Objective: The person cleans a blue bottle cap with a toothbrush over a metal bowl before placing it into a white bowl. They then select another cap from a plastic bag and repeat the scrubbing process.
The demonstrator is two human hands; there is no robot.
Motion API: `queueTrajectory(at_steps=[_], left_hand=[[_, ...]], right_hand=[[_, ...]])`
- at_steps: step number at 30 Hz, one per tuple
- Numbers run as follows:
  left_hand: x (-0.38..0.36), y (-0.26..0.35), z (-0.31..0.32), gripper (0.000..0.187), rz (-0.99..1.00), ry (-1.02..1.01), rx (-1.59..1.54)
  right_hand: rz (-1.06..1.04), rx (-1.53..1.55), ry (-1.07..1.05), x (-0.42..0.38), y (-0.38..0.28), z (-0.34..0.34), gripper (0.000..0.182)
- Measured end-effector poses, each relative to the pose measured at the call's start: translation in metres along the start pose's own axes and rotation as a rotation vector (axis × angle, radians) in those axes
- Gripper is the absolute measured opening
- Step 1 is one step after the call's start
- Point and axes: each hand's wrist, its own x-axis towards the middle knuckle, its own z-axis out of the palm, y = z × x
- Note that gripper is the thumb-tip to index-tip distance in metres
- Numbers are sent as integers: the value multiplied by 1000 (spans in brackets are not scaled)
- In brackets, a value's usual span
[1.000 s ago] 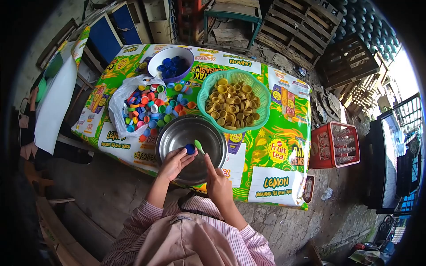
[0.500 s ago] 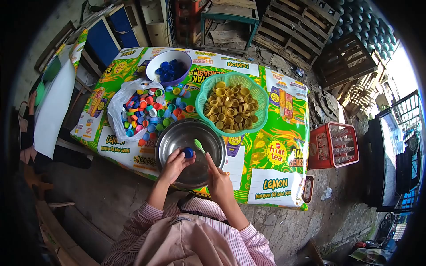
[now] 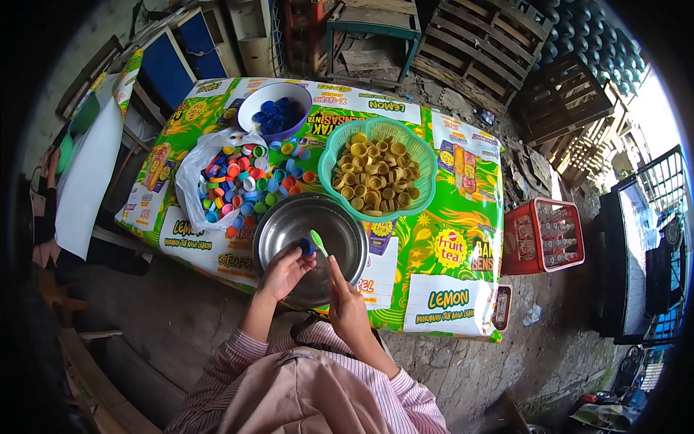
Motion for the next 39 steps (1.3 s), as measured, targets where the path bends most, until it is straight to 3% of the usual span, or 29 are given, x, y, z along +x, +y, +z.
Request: queueTrajectory(at_steps=[4, 8, 12, 14, 16, 18, 19, 24, 26, 28, 30, 32, 34, 35, 39], left_hand=[[-1, 0, -1, 20, 33, -42, -6], [-6, 4, 10, 20, 41, 10, -62], [-3, -1, -3, 21, 42, -63, -111], [-2, -2, -3, 22, 27, -57, -119], [-2, -1, -2, 22, 13, -56, -124], [-3, 0, -2, 23, 5, -60, -168], [-3, 1, -1, 23, 6, -60, -168], [-4, 0, -3, 26, -22, -37, -138], [-2, 1, -6, 27, -31, -73, -152], [-3, 1, -7, 29, -48, -108, -168], [-5, 3, -4, 31, -34, -98, -148], [-6, 7, 3, 30, -12, -58, -124], [-6, 5, 3, 30, 8, -19, -104], [-3, 3, -4, 30, -17, -37, -97], [-1, -1, -6, 29, -47, -59, -109]], right_hand=[[59, 19, -50, -1, 5, 0, 57], [-48, -10, 3, -5, 6, 4, 57], [54, 17, -13, -3, 10, 4, 57], [-99, 27, -4, -7, 8, 6, 57], [-109, 2, -25, -7, 9, 6, 57], [124, 24, -53, -5, 9, 2, 58], [-26, 51, 1, -6, 11, 4, 58], [69, 54, -43, -5, 11, 6, 58], [-116, 38, 23, -7, 13, 6, 58], [-99, -2, -29, -8, 11, 6, 57], [108, 32, -59, -4, 8, 2, 56], [77, 26, -19, -8, 13, 5, 55], [-141, 5, -10, -9, 11, 7, 54], [-9, 44, -53, -9, 9, 8, 54], [-103, 52, 39, -8, 12, 7, 56]])
